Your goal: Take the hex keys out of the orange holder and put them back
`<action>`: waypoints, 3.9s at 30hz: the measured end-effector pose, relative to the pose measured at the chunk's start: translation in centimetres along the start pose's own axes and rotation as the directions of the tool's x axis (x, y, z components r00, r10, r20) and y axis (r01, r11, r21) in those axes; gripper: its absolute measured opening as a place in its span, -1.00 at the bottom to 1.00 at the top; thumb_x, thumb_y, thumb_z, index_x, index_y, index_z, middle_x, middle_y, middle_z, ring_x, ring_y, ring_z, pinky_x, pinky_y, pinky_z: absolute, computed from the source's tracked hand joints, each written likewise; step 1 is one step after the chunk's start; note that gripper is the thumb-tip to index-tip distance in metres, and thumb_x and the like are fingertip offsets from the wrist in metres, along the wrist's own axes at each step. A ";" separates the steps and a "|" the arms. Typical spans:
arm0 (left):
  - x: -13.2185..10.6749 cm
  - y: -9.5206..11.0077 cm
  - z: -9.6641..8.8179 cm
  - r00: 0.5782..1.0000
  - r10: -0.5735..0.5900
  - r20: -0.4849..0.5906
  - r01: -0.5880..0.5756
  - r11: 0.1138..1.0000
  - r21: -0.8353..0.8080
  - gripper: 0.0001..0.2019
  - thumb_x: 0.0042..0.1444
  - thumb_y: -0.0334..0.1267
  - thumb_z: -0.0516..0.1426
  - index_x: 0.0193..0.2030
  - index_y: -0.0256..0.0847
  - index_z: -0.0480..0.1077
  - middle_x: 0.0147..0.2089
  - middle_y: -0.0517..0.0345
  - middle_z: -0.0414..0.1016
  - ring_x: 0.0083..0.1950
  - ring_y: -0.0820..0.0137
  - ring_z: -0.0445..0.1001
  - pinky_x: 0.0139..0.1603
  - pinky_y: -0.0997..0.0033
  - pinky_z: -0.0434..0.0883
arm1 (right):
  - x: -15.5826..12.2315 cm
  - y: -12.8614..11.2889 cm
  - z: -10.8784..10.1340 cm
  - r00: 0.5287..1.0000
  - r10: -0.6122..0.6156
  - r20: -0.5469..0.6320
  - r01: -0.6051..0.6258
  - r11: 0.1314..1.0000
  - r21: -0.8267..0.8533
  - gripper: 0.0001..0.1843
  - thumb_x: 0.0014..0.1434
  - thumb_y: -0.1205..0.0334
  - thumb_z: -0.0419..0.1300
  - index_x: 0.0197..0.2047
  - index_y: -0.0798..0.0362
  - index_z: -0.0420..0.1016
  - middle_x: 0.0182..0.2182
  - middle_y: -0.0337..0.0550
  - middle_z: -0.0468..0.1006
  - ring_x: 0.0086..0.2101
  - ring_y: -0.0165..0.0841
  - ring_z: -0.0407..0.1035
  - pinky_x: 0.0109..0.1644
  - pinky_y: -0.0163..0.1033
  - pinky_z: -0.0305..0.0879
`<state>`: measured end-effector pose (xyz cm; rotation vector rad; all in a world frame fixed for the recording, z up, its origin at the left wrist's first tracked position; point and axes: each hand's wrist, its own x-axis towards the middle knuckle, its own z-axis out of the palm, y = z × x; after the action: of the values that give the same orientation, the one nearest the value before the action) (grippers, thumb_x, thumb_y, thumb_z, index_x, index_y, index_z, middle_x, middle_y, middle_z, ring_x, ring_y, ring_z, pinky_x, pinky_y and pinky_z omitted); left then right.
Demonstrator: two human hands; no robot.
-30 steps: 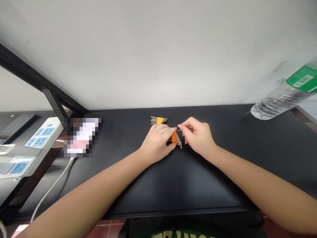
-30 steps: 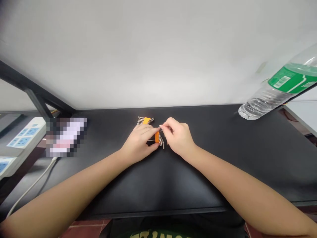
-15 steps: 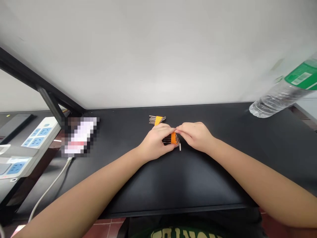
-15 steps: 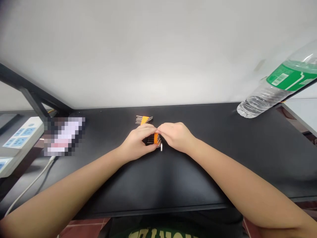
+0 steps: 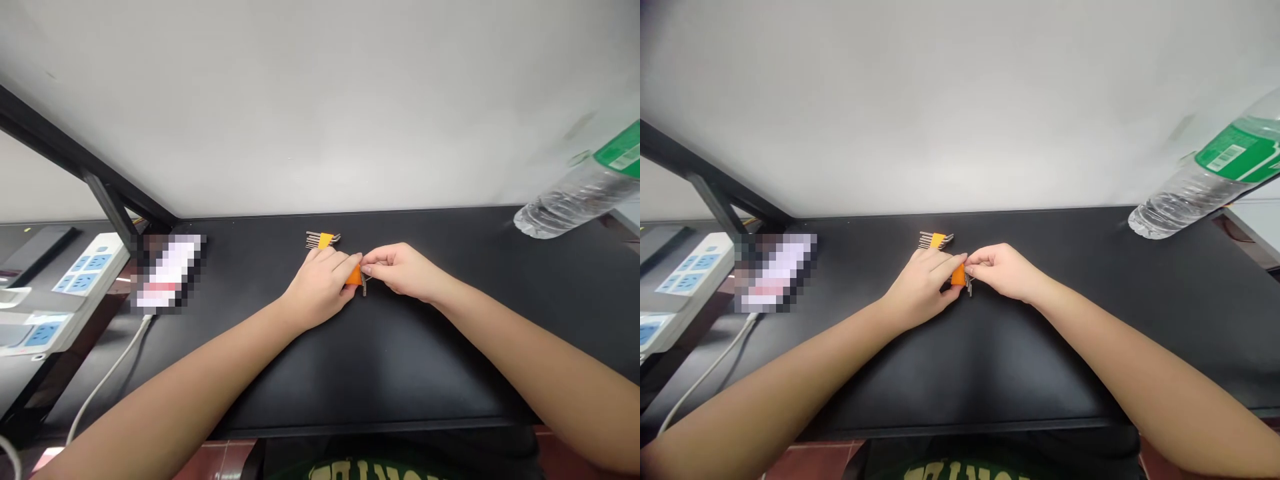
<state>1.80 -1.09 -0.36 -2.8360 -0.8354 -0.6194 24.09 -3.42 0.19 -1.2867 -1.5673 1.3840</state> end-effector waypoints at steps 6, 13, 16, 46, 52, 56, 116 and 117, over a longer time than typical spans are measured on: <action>0.1 0.2 -0.1 0.995 0.087 0.041 -0.091 0.989 0.115 -0.62 0.35 -0.30 0.12 0.28 -0.28 0.37 -0.02 -0.01 0.61 -0.03 0.21 0.50 0.00 0.14 0.34 | -0.1 -0.2 0.3 0.996 0.029 -0.085 -0.037 0.995 -0.092 -0.90 0.01 0.26 0.21 -0.46 0.07 0.53 -0.59 -0.36 0.29 -0.55 -0.51 0.06 -0.48 -0.32 -0.02; 0.3 0.5 -0.3 0.994 0.102 0.031 -0.106 0.979 0.176 -0.63 0.38 -0.31 0.10 0.27 -0.33 0.38 -0.07 0.00 0.60 -0.06 0.21 0.48 -0.02 0.14 0.33 | 0.0 0.0 0.7 0.992 0.097 -0.076 -0.096 0.995 0.022 -0.90 0.01 0.24 0.20 -0.41 0.04 0.54 -0.63 -0.40 0.23 -0.62 -0.53 -0.02 -0.55 -0.32 -0.10; 0.3 0.5 -0.3 0.994 0.098 0.042 -0.104 0.978 0.178 -0.63 0.36 -0.32 0.11 0.26 -0.32 0.38 -0.08 0.00 0.59 -0.08 0.21 0.47 -0.06 0.15 0.32 | 0.1 0.0 0.5 0.994 0.093 -0.051 -0.093 0.996 -0.004 -0.90 0.02 0.23 0.22 -0.40 0.04 0.55 -0.62 -0.40 0.24 -0.61 -0.52 0.01 -0.54 -0.31 -0.09; 0.0 -1.5 0.1 0.980 -0.194 -0.052 0.181 0.964 -0.197 -0.49 0.13 -0.33 0.23 0.25 -0.14 0.43 0.14 0.02 0.63 0.16 0.18 0.58 0.24 0.14 0.43 | -0.5 0.4 -1.8 0.699 -0.715 0.002 0.559 0.544 -0.625 -0.82 0.27 0.42 0.18 -0.34 0.02 0.54 -0.34 -0.19 0.62 -0.28 -0.31 0.47 -0.06 -0.11 0.27; 0.1 -1.5 0.0 0.984 -0.173 -0.044 0.162 0.970 -0.184 -0.52 0.16 -0.32 0.22 0.25 -0.16 0.42 0.11 0.00 0.64 0.15 0.18 0.59 0.24 0.10 0.44 | -0.7 0.3 -1.9 0.719 -0.694 0.038 0.551 0.535 -0.640 -0.82 0.30 0.39 0.17 -0.32 0.01 0.55 -0.30 -0.19 0.66 -0.24 -0.30 0.52 0.01 -0.09 0.26; 0.1 -1.4 0.1 0.985 -0.169 -0.045 0.158 0.970 -0.182 -0.52 0.17 -0.32 0.22 0.25 -0.16 0.42 0.10 -0.01 0.64 0.15 0.18 0.59 0.25 0.10 0.43 | -0.7 0.2 -1.8 0.717 -0.695 0.050 0.560 0.531 -0.636 -0.80 0.31 0.38 0.15 -0.32 0.01 0.54 -0.30 -0.18 0.66 -0.23 -0.30 0.53 0.03 -0.08 0.26; 0.1 -1.5 -0.7 0.999 0.022 0.047 -0.001 0.911 -0.412 -0.44 0.21 -0.40 0.19 0.36 0.00 0.38 -0.05 0.15 0.63 0.03 0.35 0.60 0.24 0.23 0.46 | 0.7 1.6 -3.0 0.972 -0.234 -0.036 0.074 0.448 -0.891 -0.84 0.15 0.48 0.21 -0.39 0.05 0.44 -0.31 -0.09 0.52 -0.42 -0.34 0.34 -0.39 -0.20 0.16; 0.1 -1.6 -0.7 0.998 0.043 0.044 -0.021 0.913 -0.407 -0.46 0.22 -0.41 0.19 0.34 0.00 0.40 -0.06 0.15 0.63 0.05 0.34 0.60 0.27 0.20 0.44 | 0.6 1.3 -2.9 0.981 -0.188 -0.049 0.042 0.453 -0.891 -0.84 0.11 0.48 0.23 -0.42 0.05 0.41 -0.33 -0.09 0.52 -0.45 -0.35 0.32 -0.42 -0.20 0.13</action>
<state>0.82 0.15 0.29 -3.2432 -0.7376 -0.8014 26.94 -2.02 -0.56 -1.7371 -2.3409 0.2399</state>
